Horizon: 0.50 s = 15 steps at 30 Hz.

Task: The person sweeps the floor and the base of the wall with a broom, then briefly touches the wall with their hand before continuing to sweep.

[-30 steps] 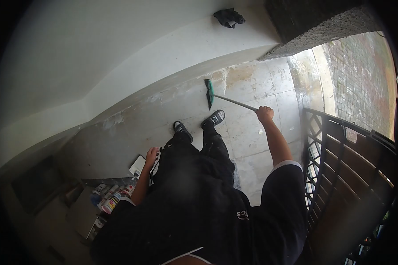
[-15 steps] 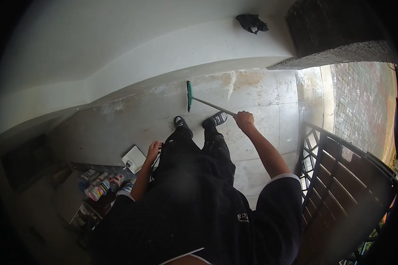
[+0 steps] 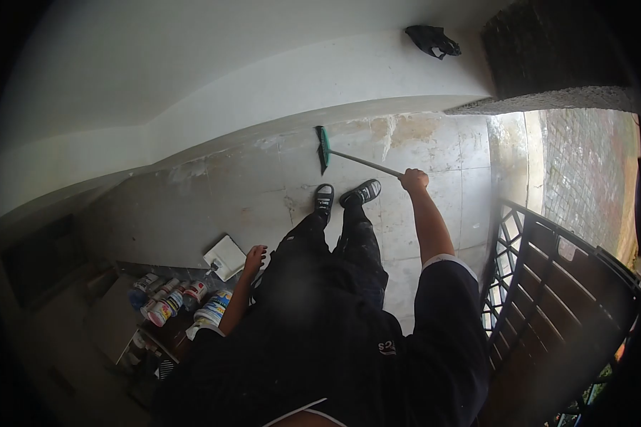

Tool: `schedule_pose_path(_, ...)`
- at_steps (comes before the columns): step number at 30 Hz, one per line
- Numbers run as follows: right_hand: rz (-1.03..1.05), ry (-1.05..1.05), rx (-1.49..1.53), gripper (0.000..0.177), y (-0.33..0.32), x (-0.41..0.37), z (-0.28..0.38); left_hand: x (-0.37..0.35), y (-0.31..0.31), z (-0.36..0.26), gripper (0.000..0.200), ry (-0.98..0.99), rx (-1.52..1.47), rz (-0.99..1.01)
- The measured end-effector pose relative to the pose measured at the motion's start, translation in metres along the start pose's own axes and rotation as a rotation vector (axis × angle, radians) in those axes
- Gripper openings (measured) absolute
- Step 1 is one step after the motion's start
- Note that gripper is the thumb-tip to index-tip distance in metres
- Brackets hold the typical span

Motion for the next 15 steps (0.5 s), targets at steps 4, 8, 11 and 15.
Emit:
schedule_pose_path(4,-0.077,0.138,-0.044,0.041,-0.026,-0.045,-0.066,0.028,-0.020,-0.014,0.035,0.263,0.159,0.072)
schedule_pose_path(8,-0.162,0.115,-0.059,0.038,-0.040,-0.077,-0.040,0.025,-0.032,-0.041,0.034,0.149,-0.095,0.086)
schedule_pose_path(11,-0.228,0.068,-0.064,0.033,-0.047,-0.098,-0.003,0.068,-0.036,-0.015,0.035,0.142,-0.092,0.182)
schedule_pose_path(15,-0.208,0.009,-0.016,0.029,-0.058,-0.122,0.031,0.105,-0.034,0.003,0.038,0.266,0.123,0.132)
Point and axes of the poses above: each hand's wrist, its own x-axis towards the middle knuckle, its own y-axis out of the palm, z = x × y, the point moved 10 cm from there along x, towards the middle knuckle, and after that the axes turned 3 degrees about -y, right-handed, at the moved point
